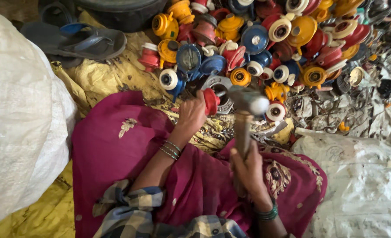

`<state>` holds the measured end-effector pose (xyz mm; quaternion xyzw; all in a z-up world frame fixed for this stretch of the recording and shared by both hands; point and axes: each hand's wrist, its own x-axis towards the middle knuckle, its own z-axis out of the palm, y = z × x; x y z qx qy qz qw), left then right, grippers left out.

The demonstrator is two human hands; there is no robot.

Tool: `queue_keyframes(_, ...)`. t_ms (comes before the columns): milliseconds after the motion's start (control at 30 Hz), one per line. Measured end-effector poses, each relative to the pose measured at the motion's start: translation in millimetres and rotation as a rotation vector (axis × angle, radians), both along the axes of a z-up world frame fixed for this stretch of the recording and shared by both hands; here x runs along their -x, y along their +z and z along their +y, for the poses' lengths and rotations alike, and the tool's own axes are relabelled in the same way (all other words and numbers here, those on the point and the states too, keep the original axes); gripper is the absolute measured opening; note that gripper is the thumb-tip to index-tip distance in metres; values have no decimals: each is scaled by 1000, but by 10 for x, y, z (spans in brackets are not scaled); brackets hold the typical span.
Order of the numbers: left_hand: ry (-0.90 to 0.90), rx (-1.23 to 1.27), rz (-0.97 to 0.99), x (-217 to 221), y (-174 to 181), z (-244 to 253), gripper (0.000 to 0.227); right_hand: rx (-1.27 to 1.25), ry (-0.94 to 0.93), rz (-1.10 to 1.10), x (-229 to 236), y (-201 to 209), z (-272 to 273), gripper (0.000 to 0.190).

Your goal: The person sits on the floor and uses a hammer to strike small colorful plastic objects placed on a metal base, breaking them apart. The person repeatedly picks up objects, positions them, and strikes them with the hammer, then discards the broken pieces.

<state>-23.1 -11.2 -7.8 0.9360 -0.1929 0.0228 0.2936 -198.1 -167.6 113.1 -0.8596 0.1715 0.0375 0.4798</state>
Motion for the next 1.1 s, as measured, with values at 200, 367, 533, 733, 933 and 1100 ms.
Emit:
queue_keyframes(200,21,103,-33,-33,-95,-31,18,158,81,111,-153,-88,171,31)
queue_keyframes(367,6,125,-7,-43,-116,-41,11,107,1,85,-115,105,133,33)
queue_keyframes(533,34,112,46,-63,-166,-85,15,215,3,-207,-3,322,53,32)
queue_keyframes(733,32,125,45,-102,-109,-72,19,119,79,129,-203,-41,84,25)
queue_keyframes(933,27,145,11,-31,-187,-90,16,42,-4,-37,102,132,-121,26)
queue_keyframes(1100,13,138,31,-93,-200,-101,12,147,-21,-259,79,233,-58,28)
